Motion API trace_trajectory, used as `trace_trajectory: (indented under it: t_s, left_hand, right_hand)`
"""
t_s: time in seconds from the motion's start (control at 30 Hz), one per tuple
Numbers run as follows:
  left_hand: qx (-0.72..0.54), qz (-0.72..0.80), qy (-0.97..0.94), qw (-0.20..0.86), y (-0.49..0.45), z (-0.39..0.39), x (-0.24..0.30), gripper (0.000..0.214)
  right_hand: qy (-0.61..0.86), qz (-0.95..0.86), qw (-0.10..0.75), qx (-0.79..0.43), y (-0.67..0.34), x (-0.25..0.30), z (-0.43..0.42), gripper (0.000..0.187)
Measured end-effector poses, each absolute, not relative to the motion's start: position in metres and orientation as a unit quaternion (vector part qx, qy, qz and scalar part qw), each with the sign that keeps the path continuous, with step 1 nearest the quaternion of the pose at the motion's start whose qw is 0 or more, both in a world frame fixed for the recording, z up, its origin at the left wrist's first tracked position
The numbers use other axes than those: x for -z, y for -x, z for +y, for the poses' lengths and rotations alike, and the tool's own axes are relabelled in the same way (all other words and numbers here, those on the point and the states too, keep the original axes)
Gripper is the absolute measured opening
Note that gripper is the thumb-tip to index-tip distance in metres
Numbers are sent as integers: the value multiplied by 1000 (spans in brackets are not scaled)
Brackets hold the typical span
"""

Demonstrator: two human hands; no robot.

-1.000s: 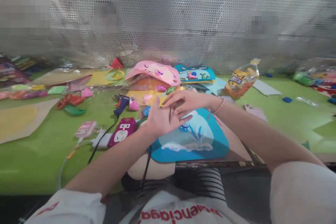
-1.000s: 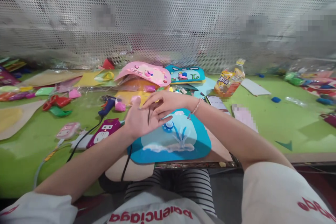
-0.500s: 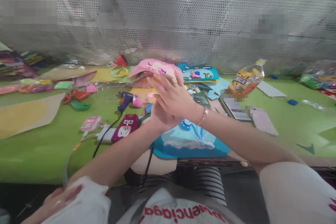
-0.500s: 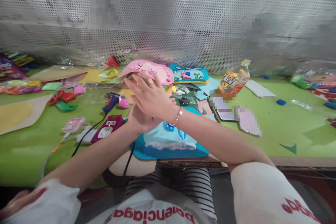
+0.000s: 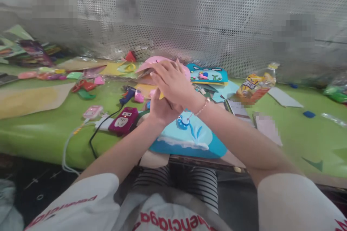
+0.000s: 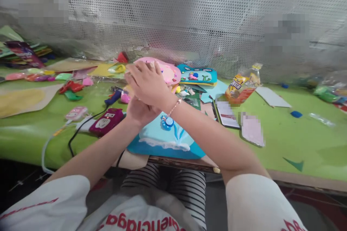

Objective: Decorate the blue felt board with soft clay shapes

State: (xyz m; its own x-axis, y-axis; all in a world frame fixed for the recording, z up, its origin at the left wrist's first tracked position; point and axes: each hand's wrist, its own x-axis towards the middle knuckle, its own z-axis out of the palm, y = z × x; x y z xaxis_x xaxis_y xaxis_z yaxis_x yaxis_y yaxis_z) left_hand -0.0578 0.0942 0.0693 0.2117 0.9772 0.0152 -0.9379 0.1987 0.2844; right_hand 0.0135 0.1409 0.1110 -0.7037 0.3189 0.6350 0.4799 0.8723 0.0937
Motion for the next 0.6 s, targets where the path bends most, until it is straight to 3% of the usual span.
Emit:
trace_trajectory:
  t_s: [0.13, 0.27, 0.47, 0.6]
  left_hand:
    - [-613, 113, -100, 776, 55, 85, -63, 64]
    - [-599, 116, -95, 786, 54, 79, -61, 62]
    - [-585, 117, -83, 798, 52, 68, -50, 43]
    - [-574, 97, -99, 807, 44, 74, -53, 45]
  right_hand:
    - [269, -915, 245, 177, -27, -113, 153, 46]
    - [278, -920, 191, 201, -36, -106, 148, 45]
    - [229, -934, 209, 177, -50, -93, 116, 47]
    - [261, -925, 237, 139, -54, -92, 107, 49]
